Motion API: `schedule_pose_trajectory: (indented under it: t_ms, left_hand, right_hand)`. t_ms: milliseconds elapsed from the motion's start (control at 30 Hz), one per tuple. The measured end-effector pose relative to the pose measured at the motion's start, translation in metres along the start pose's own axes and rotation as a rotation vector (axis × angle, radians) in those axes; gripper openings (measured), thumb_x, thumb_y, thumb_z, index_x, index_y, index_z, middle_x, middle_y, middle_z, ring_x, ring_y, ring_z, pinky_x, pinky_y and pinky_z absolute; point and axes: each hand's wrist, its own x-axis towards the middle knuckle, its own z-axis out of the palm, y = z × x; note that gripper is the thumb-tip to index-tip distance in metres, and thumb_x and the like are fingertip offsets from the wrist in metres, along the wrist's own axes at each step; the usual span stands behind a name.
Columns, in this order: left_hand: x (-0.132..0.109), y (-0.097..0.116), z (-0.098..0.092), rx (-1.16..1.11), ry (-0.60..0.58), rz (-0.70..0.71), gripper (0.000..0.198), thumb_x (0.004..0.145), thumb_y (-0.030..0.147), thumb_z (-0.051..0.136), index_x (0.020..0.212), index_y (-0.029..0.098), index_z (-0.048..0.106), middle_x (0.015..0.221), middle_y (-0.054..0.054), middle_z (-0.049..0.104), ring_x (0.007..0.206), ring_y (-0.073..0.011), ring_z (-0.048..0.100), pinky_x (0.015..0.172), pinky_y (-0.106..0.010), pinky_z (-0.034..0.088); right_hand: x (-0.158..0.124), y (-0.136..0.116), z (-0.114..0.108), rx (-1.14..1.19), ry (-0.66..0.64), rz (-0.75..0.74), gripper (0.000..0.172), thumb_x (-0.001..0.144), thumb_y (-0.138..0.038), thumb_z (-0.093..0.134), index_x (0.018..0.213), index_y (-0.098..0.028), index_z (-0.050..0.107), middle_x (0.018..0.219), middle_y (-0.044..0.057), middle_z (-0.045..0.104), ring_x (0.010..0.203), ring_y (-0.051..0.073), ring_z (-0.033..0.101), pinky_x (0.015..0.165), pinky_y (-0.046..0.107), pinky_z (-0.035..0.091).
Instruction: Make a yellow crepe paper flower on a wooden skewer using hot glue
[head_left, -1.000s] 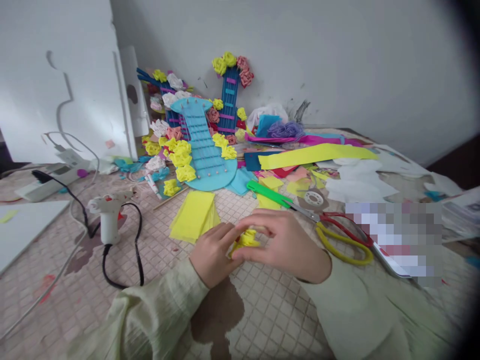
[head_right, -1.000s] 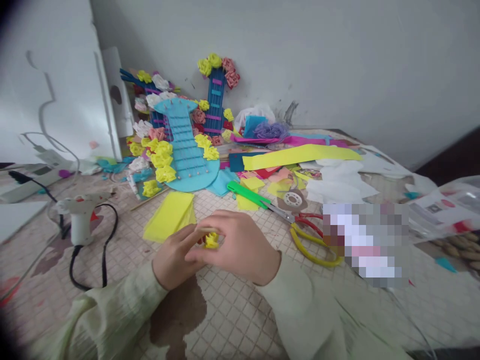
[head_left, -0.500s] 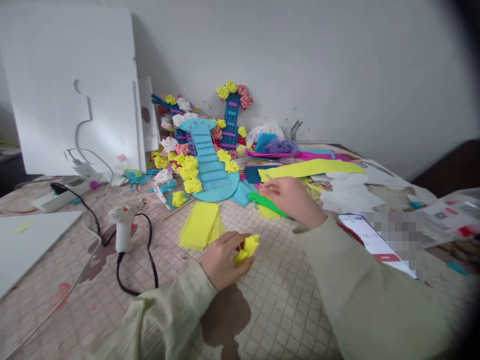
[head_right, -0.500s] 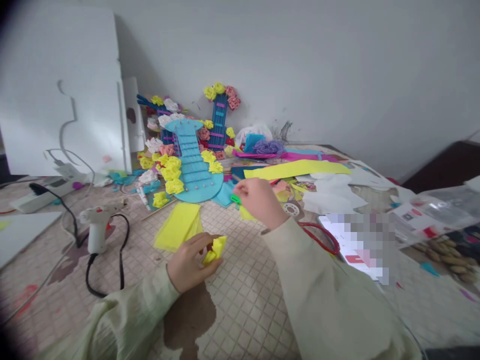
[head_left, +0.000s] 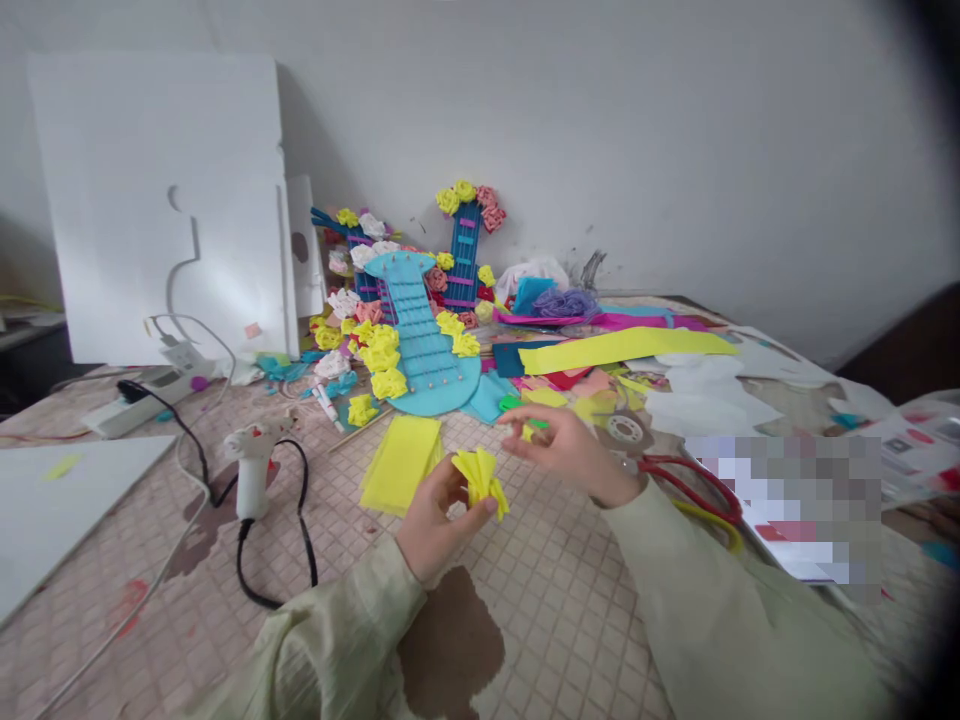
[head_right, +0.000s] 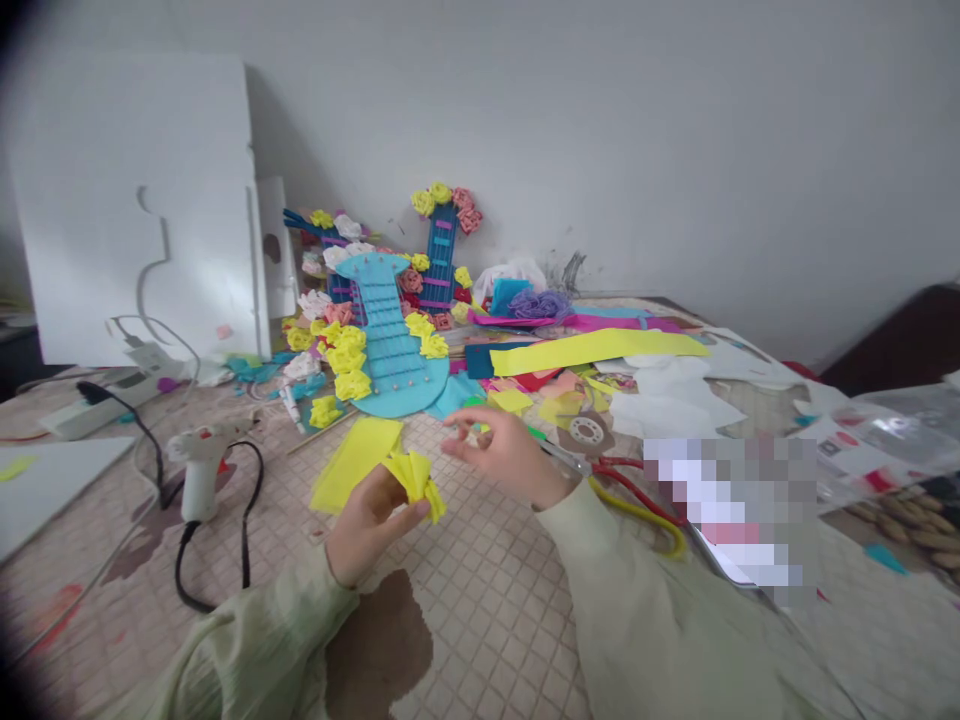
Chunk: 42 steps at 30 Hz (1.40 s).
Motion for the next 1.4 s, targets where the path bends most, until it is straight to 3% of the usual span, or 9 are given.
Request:
schedule_pose_trajectory:
  t_ms: [133,467,600,700,800,933,1133,1267,1400]
  left_hand:
    - [0.003,-0.003,0.002,0.039,0.034,0.02,0.026,0.071,0.028,0.06,0.094,0.018,0.053,0.09,-0.004,0.057,0.075,-0.0135,0.055,0.066,-0.025,0.044]
    - [0.016,0.02,0.021,-0.013,0.178,0.011,0.021,0.078,0.033,0.048,0.069,0.015,0.053,0.064,0.0,0.052,0.059,-0.0107,0.05,0.054,-0.023,0.043]
    - [0.025,0.021,0.025,0.026,0.247,0.072,0.019,0.079,0.032,0.046,0.079,0.015,0.055,0.074,-0.003,0.056,0.07,-0.0143,0.053,0.066,-0.028,0.044]
    - [0.026,0.021,0.023,0.177,0.191,0.257,0.018,0.078,0.025,0.048,0.094,0.016,0.053,0.093,-0.007,0.056,0.089,-0.0186,0.052,0.08,-0.033,0.04]
    - [0.022,0.021,0.018,0.402,0.109,0.456,0.025,0.077,0.015,0.048,0.101,0.018,0.049,0.101,-0.009,0.054,0.097,-0.0206,0.049,0.085,-0.036,0.037]
    - [0.017,0.016,0.01,0.485,0.049,0.518,0.032,0.074,0.009,0.049,0.104,0.019,0.048,0.102,-0.008,0.053,0.098,-0.0208,0.049,0.084,-0.035,0.039]
    - [0.008,0.018,0.005,0.373,-0.023,0.456,0.028,0.076,0.014,0.049,0.104,0.018,0.05,0.102,-0.008,0.054,0.097,-0.0203,0.049,0.084,-0.033,0.038]
    - [0.003,0.02,0.007,0.27,0.056,0.315,0.024,0.082,0.016,0.04,0.104,0.02,0.049,0.096,-0.005,0.057,0.091,-0.0173,0.052,0.082,-0.03,0.039]
    - [0.004,0.018,0.007,0.204,0.073,0.331,0.028,0.082,0.014,0.04,0.108,0.021,0.046,0.098,-0.004,0.056,0.093,-0.017,0.052,0.082,-0.031,0.04]
  right_hand:
    - [-0.012,-0.007,0.012,0.18,-0.133,-0.053,0.027,0.066,-0.036,0.064,0.086,-0.018,0.063,0.084,0.002,0.058,0.048,0.005,0.04,0.039,0.019,0.027]
    - [-0.02,-0.007,0.009,0.216,0.131,-0.101,0.017,0.067,-0.029,0.065,0.079,-0.017,0.063,0.083,0.004,0.06,0.061,0.011,0.052,0.043,0.02,0.035]
    - [-0.021,-0.008,0.005,0.218,0.252,-0.172,0.013,0.07,-0.026,0.062,0.08,-0.018,0.065,0.087,0.006,0.061,0.058,0.01,0.051,0.043,0.021,0.035]
    - [-0.022,-0.007,0.002,0.199,0.3,-0.243,0.019,0.068,-0.027,0.065,0.085,-0.02,0.064,0.089,0.005,0.06,0.054,0.008,0.049,0.041,0.021,0.034]
    - [-0.023,-0.007,0.001,0.182,0.281,-0.332,0.018,0.068,-0.025,0.065,0.086,-0.022,0.064,0.087,0.005,0.059,0.058,0.009,0.05,0.041,0.02,0.036]
    - [-0.025,-0.006,0.001,0.178,0.227,-0.399,0.009,0.07,-0.018,0.064,0.078,-0.022,0.063,0.084,0.003,0.058,0.058,0.008,0.05,0.041,0.019,0.036]
    - [-0.024,-0.006,-0.001,0.235,0.103,-0.416,0.004,0.07,-0.018,0.063,0.07,-0.018,0.058,0.081,0.003,0.057,0.055,0.007,0.047,0.04,0.019,0.033]
    - [-0.023,-0.006,0.0,0.257,0.043,-0.4,0.006,0.07,-0.018,0.062,0.07,-0.017,0.056,0.078,0.003,0.056,0.054,0.007,0.045,0.041,0.019,0.033]
    - [-0.024,-0.007,0.004,0.269,-0.003,-0.398,0.005,0.071,-0.016,0.06,0.07,-0.017,0.055,0.078,0.004,0.057,0.058,0.008,0.047,0.044,0.02,0.034]
